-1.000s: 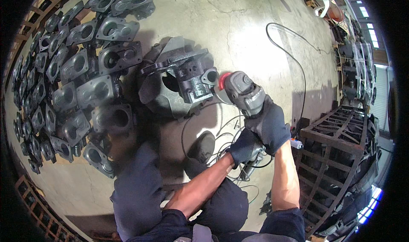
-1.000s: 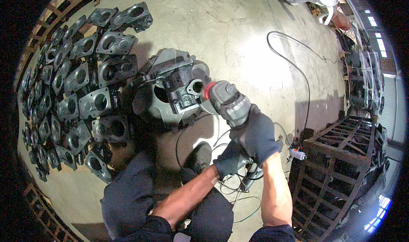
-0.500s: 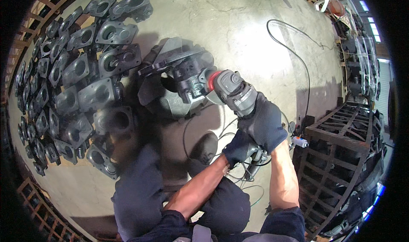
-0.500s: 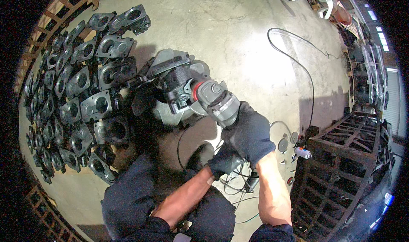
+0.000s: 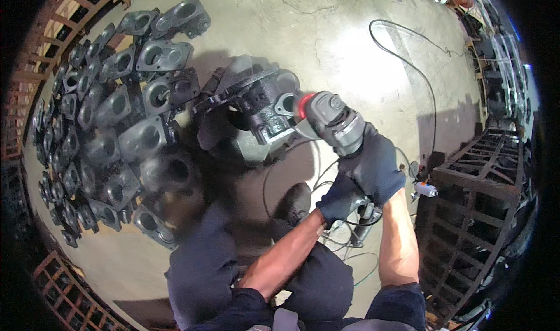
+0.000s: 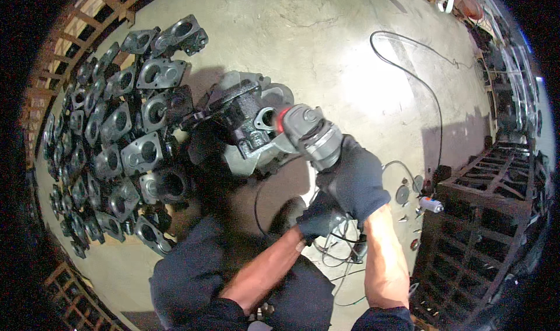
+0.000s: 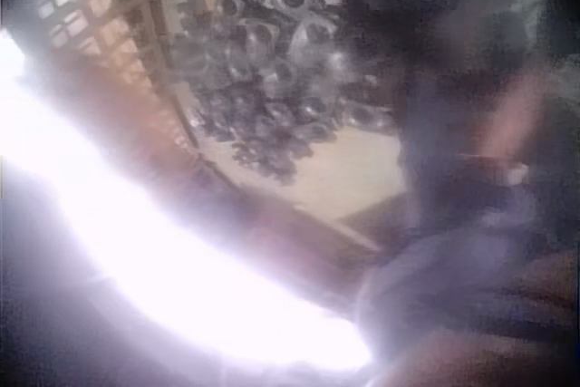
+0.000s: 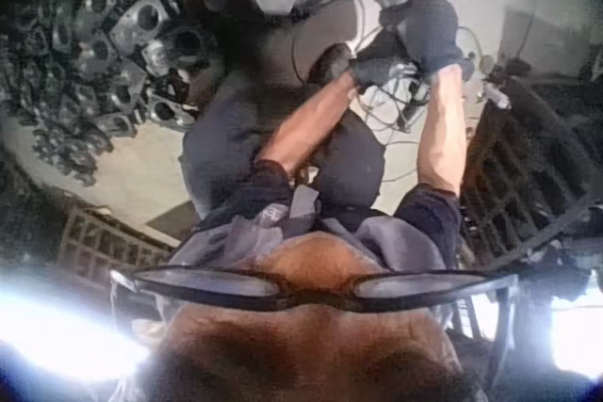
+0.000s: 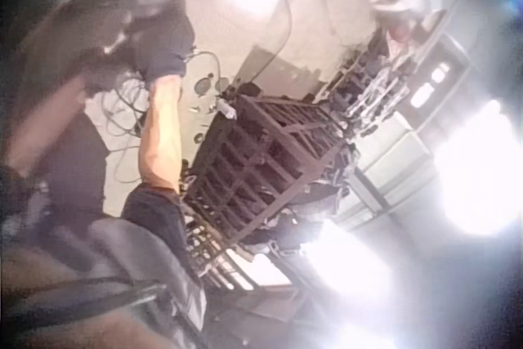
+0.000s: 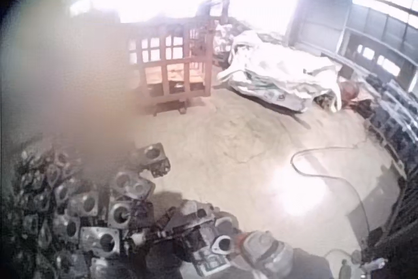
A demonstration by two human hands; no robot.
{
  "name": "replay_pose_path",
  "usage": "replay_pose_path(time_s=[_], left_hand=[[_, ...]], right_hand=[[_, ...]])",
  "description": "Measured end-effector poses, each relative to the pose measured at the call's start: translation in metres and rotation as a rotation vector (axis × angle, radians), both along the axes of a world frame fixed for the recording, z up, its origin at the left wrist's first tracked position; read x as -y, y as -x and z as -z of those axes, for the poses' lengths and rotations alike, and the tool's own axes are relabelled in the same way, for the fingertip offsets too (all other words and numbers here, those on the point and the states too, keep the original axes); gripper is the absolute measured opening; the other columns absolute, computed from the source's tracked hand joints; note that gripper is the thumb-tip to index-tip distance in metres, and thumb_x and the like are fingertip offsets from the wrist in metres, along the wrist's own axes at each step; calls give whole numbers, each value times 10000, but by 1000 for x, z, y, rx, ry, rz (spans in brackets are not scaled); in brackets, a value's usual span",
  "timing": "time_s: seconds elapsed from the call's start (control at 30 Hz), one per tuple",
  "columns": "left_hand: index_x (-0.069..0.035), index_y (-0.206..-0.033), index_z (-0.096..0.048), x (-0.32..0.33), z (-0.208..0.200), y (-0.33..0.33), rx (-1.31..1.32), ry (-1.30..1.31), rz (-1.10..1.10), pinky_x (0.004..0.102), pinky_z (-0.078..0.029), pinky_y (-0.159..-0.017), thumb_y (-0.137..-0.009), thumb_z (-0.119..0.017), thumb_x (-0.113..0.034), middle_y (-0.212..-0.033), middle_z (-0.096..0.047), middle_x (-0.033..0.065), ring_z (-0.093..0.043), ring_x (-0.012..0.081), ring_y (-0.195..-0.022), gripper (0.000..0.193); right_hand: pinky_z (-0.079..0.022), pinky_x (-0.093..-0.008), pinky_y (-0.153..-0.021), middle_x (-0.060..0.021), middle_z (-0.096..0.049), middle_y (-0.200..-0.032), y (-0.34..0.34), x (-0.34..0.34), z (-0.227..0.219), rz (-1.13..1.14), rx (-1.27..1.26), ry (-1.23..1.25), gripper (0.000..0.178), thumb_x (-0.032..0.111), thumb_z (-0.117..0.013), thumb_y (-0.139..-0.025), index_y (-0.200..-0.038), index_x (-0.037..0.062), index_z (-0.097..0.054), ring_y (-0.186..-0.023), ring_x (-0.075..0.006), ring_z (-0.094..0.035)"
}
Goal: The person uses a handheld angle grinder to smooth the surfaces of metal engine parts. They pick up each part, grind the edges and faces, and place the finished pieces onto a nearby table.
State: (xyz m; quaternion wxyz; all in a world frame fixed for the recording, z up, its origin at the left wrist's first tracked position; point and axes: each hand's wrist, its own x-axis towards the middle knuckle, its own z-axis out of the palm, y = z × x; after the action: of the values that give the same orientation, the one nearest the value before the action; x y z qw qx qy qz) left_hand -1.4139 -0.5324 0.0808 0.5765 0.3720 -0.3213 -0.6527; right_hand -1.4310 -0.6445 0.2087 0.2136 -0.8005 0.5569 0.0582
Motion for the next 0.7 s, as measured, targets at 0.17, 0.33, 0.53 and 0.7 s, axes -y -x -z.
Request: replay_pose_path(time_s=[0.17, 0.33, 0.53, 0.7], left_hand=[[-16, -1195, -620, 12, 18, 23, -48, -45, 127, 353, -487, -940, -783, -793, -143, -1145, -680, 111, -616, 210, -1049, 465], [-2, -1257, -488, 18, -14, -9, 405, -52, 201, 373, -499, -966, -779, -800, -116, -1213, -640, 158, -618, 255, -1134, 582], [42, -1167, -535, 46, -21, -22, 703, -243, 202, 470, -541, -824, -711, -789, -230, -981, -686, 248, -679, 415, -955, 588], [33, -1186, -481, 47, 20, -21, 901, -290, 140, 486, -538, -743, -715, -769, -216, -929, -657, 258, -679, 406, -852, 606]], right_hand=[[-563, -419, -783, -223, -713, -893, 33, 0, 17, 267, 305, -71, 529, 252, -781, -652, -1074, -13, -603, -862, -397, -707], [-546, -345, -642, -115, -672, -866, 51, -10, 41, 563, 682, -167, 462, 172, -760, -700, -1079, -35, -597, -703, -192, -641], [-554, -334, -753, -104, -681, -950, 76, 0, 100, 735, 1157, -392, 493, 235, -688, -785, -1202, -14, -602, -801, -196, -656], [-554, -332, -765, -125, -678, -1020, 63, 11, 133, 804, 1404, -613, 470, 285, -688, -828, -1182, -16, -616, -838, -215, -669]])
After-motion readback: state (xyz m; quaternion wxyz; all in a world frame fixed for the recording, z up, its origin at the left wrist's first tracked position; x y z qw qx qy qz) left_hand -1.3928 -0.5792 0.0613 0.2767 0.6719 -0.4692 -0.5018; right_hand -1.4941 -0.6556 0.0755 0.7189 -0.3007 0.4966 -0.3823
